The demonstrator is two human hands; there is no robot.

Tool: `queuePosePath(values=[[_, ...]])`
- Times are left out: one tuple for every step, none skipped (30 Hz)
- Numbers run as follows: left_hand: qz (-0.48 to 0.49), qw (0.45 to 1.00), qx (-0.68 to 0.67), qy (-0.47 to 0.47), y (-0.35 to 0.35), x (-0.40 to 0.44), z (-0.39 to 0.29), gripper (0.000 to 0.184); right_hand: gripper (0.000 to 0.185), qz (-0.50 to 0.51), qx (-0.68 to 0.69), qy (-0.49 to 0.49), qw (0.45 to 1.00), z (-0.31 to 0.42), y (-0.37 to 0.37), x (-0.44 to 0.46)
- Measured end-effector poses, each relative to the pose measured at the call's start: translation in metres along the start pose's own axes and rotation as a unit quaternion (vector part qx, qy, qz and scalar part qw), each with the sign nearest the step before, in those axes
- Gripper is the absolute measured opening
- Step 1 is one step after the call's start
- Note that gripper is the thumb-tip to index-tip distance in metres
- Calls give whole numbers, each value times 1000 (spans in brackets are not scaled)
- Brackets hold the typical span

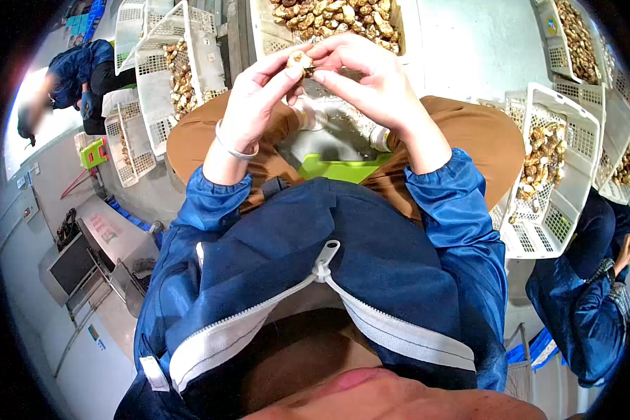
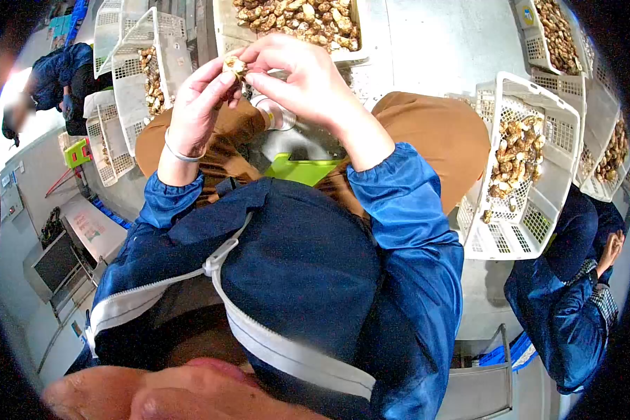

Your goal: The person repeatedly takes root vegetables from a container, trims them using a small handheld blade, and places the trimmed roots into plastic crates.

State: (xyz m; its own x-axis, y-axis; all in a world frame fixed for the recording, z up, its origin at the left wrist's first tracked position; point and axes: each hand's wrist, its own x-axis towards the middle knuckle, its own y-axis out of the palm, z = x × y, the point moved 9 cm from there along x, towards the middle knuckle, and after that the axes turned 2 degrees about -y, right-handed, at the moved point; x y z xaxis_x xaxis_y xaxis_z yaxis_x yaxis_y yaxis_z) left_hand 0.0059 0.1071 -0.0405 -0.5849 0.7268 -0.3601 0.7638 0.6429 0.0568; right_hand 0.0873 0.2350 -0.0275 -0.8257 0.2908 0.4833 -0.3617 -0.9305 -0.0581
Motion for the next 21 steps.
queuePosePath(values=[[10, 1000, -6, -12, -1, 0, 1, 37, 11, 2, 51, 63, 997, -10, 0, -1], [20, 999, -12, -24, -3, -1, 2, 37, 11, 4, 102, 125, 987, -19, 2, -4], [31, 999, -18, -35, -3, -2, 4, 37, 11, 5, 151, 186, 971, -25, 4, -9], [24, 999, 16, -42, -4, -2, 4, 38, 11, -4, 168, 257, 952, -24, 4, -14], [13, 999, 35, -32, -8, -2, 6, 39, 12, 2, 135, 204, 969, -17, 3, -9], [1, 998, 55, -22, -14, -2, 10, 39, 12, 8, 103, 150, 983, -12, 4, -6], [-11, 997, 75, -12, -19, -2, 10, 40, 13, 13, 71, 96, 993, -9, 7, -4], [-4, 994, 110, -13, -19, -3, 7, 41, 14, -2, 3, 4, 1000, -7, 7, -3], [6, 996, 88, -30, -18, -5, 7, 41, 14, 6, 48, 94, 994, -17, 8, -4], [17, 997, 66, -48, -17, -6, 7, 41, 13, 13, 92, 184, 979, -22, 7, -7], [28, 997, 45, -65, -17, -8, 8, 42, 13, 21, 134, 271, 953, -29, 8, -14], [32, 996, 20, -77, -18, -7, 12, 41, 13, 24, 166, 234, 958, -30, 8, -9], [30, 997, 48, -43, -17, -6, 6, 41, 13, 21, 134, 175, 975, -25, 7, -5], [28, 997, 77, -11, -14, -5, 1, 40, 13, 18, 103, 116, 988, -17, 7, -2], [27, 994, 106, 21, -13, -5, -4, 40, 14, 14, 71, 57, 996, -9, 9, 0], [42, 992, 118, 18, -13, -5, -4, 41, 13, -6, -33, -27, 999, 5, 9, 2], [39, 991, 123, 23, -13, -6, -4, 41, 13, -1, 41, 64, 997, -10, 9, -1], [37, 991, 128, 28, -12, -6, -5, 41, 12, 5, 115, 155, 981, -18, 10, -5], [34, 990, 132, 34, -11, -7, -6, 42, 12, 11, 187, 242, 952, -27, 14, -12], [39, 984, 170, 43, -12, -7, -7, 42, 11, 9, 221, 262, 939, -29, 16, -13], [37, 984, 165, 52, -11, -6, -9, 41, 11, 17, 190, 230, 954, -25, 14, -10]])
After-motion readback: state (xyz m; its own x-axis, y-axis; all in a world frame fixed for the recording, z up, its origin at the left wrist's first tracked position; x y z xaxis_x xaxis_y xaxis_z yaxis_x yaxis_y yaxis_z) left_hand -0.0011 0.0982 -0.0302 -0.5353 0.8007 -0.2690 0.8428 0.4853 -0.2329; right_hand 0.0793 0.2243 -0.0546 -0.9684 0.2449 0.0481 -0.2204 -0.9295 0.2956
